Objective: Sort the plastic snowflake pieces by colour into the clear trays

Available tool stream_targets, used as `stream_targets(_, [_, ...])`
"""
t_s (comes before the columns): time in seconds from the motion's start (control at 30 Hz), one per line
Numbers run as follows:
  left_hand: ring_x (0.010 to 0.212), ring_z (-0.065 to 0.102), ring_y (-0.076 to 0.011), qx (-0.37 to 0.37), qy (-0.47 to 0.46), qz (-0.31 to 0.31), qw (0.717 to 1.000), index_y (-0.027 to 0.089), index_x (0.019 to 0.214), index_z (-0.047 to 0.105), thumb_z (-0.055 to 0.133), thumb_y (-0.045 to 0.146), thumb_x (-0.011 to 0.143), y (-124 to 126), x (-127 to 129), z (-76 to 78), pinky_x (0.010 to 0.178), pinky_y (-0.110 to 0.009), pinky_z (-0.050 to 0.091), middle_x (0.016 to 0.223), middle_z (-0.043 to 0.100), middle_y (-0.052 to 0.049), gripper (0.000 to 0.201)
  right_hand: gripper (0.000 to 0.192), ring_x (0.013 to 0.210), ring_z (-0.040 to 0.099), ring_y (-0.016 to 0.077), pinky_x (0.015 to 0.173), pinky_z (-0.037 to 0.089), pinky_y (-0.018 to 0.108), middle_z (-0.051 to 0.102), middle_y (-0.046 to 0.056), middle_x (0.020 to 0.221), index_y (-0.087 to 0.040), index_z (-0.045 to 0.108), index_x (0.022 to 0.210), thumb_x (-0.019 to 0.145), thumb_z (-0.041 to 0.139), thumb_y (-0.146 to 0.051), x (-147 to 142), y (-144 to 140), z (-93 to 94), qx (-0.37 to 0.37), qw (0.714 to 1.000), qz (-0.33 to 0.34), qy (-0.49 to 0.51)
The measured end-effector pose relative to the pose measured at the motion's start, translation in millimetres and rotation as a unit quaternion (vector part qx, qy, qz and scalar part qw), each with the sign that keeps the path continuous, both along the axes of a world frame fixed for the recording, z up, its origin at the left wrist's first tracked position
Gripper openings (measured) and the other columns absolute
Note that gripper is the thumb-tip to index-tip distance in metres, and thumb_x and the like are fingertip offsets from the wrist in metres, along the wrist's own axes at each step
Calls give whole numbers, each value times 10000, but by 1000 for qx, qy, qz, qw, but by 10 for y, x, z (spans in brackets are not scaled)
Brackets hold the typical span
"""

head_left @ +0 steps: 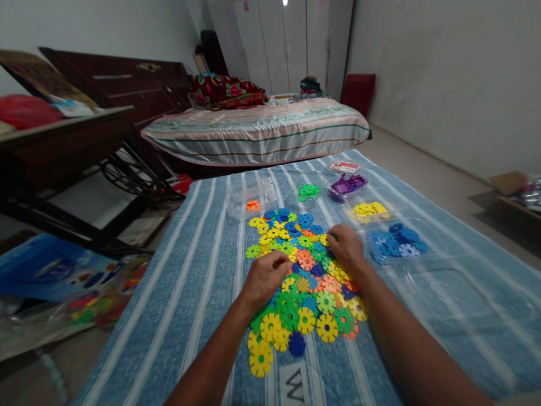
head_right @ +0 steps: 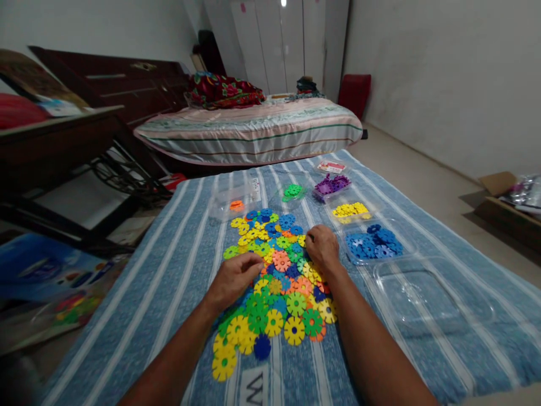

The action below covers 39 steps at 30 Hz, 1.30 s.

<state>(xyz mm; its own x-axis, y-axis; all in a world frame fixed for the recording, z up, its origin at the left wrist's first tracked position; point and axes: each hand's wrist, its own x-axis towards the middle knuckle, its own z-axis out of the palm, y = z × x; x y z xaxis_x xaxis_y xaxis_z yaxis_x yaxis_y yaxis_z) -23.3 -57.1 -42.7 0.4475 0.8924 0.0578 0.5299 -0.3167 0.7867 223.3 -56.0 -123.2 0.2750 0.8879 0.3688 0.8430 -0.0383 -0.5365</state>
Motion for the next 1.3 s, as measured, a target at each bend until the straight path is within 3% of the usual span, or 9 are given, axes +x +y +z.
stream_targets(0.1, [965, 655, -218, 90, 40, -62, 993, 177, 862, 691, 602, 225, 788, -176, -133, -56, 883, -356, 509, 984, 712, -73, 125, 207, 839, 550, 189, 742, 374, 286, 656, 53, 863, -193, 700, 774, 818, 502, -235, 12, -13, 2, -4, 1000, -5, -5])
stream_targets(0.17, [1152, 593, -266, 129, 71, -93, 985, 170, 999, 690, 661, 224, 765, -251, -190, -109, 1005, -423, 462, 1199, 659, -123, 242, 205, 832, 549, 191, 730, 375, 287, 656, 55, 864, -193, 701, 778, 814, 506, -246, 22, -22, 1, -6, 1000, -6, -7])
stream_targets(0.27, [1288, 489, -328, 144, 130, -117, 974, 161, 1171, 638, 763, 271, 711, -325, -230, -184, 1076, -506, 403, 1368, 544, -179, 489, 211, 837, 551, 191, 736, 382, 286, 655, 56, 861, -194, 697, 769, 813, 499, -253, 39, -33, -6, -2, 1000, 2, -5])
stream_targets(0.33, [1330, 440, -352, 144, 156, -121, 970, 166, 1201, 618, 791, 283, 691, -362, -232, -220, 1093, -542, 376, 1413, 500, -189, 552, 215, 839, 553, 191, 745, 388, 288, 654, 53, 856, -196, 693, 757, 810, 493, -253, 48, -38, -12, 2, 1000, 7, -2])
stream_targets(0.47, [1349, 417, -354, 157, 167, -116, 966, 162, 1167, 624, 771, 271, 722, -413, -205, -254, 1108, -556, 354, 1431, 482, -195, 481, 220, 837, 557, 194, 747, 396, 295, 653, 50, 853, -201, 687, 755, 807, 482, -260, 56, -43, -19, 4, 1000, 6, -2])
stream_targets(0.9, [1245, 519, -309, 178, 105, -85, 975, 184, 1037, 662, 660, 200, 784, -424, -114, -360, 1082, -536, 393, 1284, 610, -146, 253, 237, 860, 557, 198, 764, 396, 300, 661, 59, 882, -193, 697, 781, 819, 480, -278, 50, -46, 0, -8, 1000, 4, -3])
stream_targets(1.3, [1302, 445, -315, 156, 138, -86, 974, 237, 1148, 660, 677, 213, 777, -473, -69, -320, 1100, -557, 350, 1360, 549, -118, 372, 235, 851, 554, 194, 758, 391, 296, 658, 58, 889, -192, 705, 792, 812, 484, -271, 35, -50, 19, -10, 1000, -4, -7])
